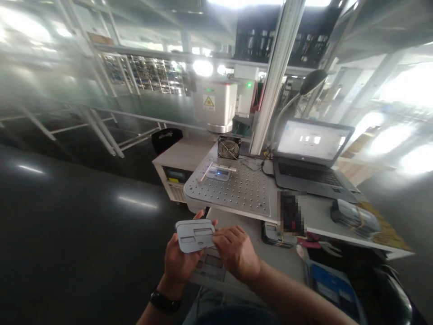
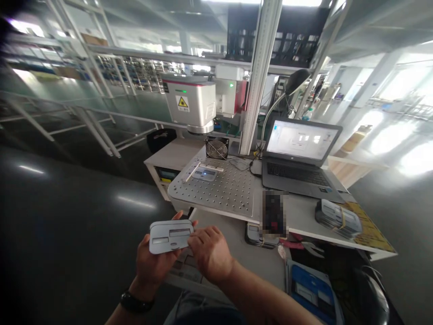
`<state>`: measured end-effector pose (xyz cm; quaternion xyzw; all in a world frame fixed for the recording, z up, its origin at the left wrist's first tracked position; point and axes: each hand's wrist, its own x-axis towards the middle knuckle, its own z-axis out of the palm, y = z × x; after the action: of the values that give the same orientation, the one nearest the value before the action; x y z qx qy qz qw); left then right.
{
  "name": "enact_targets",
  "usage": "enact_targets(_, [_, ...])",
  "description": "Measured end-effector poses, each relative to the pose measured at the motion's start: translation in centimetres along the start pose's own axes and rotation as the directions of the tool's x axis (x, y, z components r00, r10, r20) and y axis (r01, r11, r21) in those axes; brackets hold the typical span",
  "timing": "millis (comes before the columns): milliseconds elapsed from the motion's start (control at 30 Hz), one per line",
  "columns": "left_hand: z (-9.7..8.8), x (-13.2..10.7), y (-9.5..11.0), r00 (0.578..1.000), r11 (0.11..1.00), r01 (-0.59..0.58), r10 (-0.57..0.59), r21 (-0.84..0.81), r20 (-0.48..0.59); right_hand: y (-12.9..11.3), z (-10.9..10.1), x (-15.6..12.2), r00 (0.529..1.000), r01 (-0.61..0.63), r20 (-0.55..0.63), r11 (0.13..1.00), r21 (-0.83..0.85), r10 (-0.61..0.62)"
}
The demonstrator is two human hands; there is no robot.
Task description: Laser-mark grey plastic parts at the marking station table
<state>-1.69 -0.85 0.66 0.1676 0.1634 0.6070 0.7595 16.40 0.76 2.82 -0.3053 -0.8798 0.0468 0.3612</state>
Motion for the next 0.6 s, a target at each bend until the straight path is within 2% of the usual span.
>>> enact_targets(200, [0.1,-0.1,-0.1,0.999,0.998,-0.005,0.008,0.064,-0.037,0.0,0.2,-0.5,0.999,-0.041,0.002,0.999,0.000,0.041])
enact_targets(333, [0.1,0.0,-0.3,0.994,0.990,-0.046,0.058,0.132,-0.091,-0.1,-1.4,-0.4,0.989,-0.112,-0.095,0.992,0.057,0.117])
enact_targets(467, [-0.2,0.4,-0.3,0.987,0.989,-0.081,0.097,0.125,-0.127,0.2,-3.3,-0.7,0.958,-0.194,-0.196,0.977,0.091,0.209])
enact_targets(600, [-0.6,0.5,-0.4,0.979,0.985,-0.117,0.136,0.127,-0.154,0.7,-3.9,-1.7,0.944,-0.222,-0.234,0.972,0.072,0.233])
